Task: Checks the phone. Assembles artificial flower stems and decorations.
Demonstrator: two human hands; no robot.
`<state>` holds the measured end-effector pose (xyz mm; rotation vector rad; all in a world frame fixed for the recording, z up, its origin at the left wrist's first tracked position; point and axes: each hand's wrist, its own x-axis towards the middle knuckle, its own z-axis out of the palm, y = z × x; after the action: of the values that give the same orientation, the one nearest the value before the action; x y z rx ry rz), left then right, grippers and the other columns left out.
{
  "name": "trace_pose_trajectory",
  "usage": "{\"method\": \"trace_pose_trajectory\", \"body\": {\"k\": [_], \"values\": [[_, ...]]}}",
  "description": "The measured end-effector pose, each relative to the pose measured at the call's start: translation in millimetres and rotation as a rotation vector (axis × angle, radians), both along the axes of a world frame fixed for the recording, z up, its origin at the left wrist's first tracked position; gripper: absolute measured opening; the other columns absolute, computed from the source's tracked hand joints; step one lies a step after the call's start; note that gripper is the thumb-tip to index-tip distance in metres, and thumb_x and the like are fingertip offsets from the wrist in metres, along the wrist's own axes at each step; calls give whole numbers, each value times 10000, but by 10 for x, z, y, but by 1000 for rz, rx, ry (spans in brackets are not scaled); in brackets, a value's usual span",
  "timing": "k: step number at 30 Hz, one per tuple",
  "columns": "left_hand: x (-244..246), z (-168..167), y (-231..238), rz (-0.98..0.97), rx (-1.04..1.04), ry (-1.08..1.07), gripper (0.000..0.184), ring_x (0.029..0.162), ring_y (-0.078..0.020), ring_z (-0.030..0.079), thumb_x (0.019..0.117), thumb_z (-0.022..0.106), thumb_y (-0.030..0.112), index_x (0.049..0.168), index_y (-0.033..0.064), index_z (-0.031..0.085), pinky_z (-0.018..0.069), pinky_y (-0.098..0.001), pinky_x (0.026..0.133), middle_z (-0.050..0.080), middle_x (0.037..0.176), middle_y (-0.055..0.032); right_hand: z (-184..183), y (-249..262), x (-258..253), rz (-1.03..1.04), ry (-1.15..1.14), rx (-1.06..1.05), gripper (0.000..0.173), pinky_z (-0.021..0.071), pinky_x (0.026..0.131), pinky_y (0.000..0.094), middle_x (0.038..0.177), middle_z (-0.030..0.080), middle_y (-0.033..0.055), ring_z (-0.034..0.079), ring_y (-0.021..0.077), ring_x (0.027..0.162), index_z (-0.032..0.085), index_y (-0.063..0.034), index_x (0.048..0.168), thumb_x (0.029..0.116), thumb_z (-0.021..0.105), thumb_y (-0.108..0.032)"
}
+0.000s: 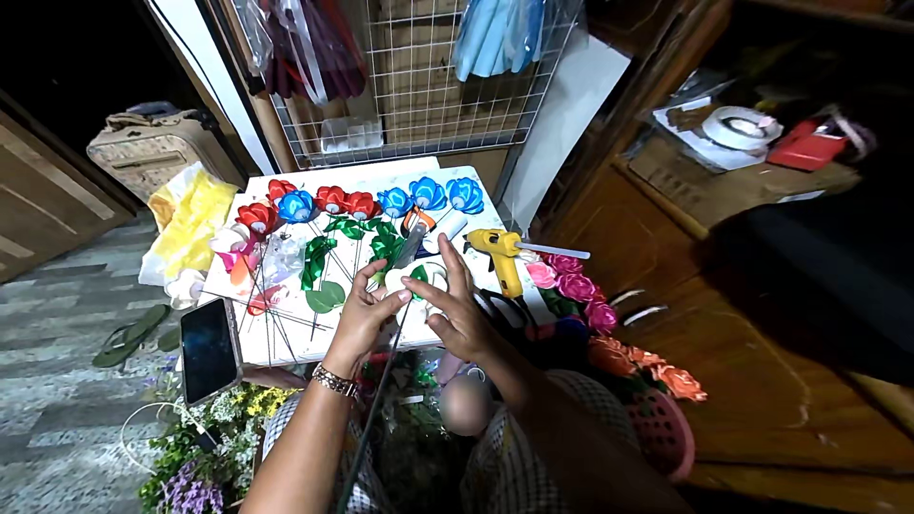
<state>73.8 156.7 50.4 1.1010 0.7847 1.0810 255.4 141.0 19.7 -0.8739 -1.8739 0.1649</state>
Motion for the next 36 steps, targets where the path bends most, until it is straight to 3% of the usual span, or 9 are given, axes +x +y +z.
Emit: {"method": "trace_pose_trajectory", "body": {"k": [16,21,23,24,26,28,31,34,36], "values": [[36,-33,36,111,-96,54,618,727,-110,682,956,689,47,1476,107,360,579,-277,706,713,920,-82,-135,14,-19,-236,-193,74,613,107,1208,668,1641,290,226,186,401,1552,616,-310,1417,1044,265,-647],[24,-39,37,104,-91,77,636,704,-91,647,955,697,69,1486,114,351,555,-259,698,697,903,-70,-135,-2,-34,-159,-86,-30,597,150,1219,638,1661,223,250,160,417,1554,622,-280,1421,1058,277,-606],[13,-17,30,129,-44,95,647,739,-89,668,954,703,76,1489,113,341,563,-262,716,721,963,-70,-57,-43,-32,-115,44,-102,536,271,1213,557,1659,244,222,242,358,1536,622,-196,1420,1055,401,-521],[-6,-7,32,162,9,127,667,752,-87,666,951,709,86,1499,111,330,563,-267,717,719,994,-67,20,-87,-42,-117,126,-129,491,370,1162,501,1589,387,199,387,303,1461,641,-106,1382,1032,501,-421],[-80,-4,45,247,154,209,743,864,-98,676,933,725,79,1534,116,290,567,-294,777,695,1143,-68,236,-233,-85,-88,325,-294,323,538,916,314,1116,706,62,648,92,1030,700,20,1170,1021,541,-218],[-164,-6,74,338,321,210,805,938,-97,671,896,738,24,1548,128,278,569,-289,784,655,1260,-58,536,-443,-118,115,395,-755,368,525,659,173,780,696,-68,615,-26,666,668,8,1088,1085,361,-194],[-322,6,116,398,557,87,808,1024,-74,674,877,725,0,1533,150,278,578,-258,839,616,1349,-6,738,-632,-281,346,409,-1094,302,453,507,132,696,675,-93,540,-43,514,644,-28,1146,1075,378,-151],[-463,27,123,445,631,-46,808,1169,-100,628,887,728,38,1531,150,252,551,-286,957,541,1448,16,685,-652,-504,398,447,-1016,208,384,469,104,687,658,-108,481,-74,492,654,-38,1068,1042,460,-107],[-554,21,114,434,499,-60,681,1173,-83,615,972,675,167,1533,171,290,533,-283,979,511,1463,43,640,-583,-656,393,439,-902,157,400,487,98,707,650,-95,496,-73,516,644,-13,1056,1041,508,-90]]}}
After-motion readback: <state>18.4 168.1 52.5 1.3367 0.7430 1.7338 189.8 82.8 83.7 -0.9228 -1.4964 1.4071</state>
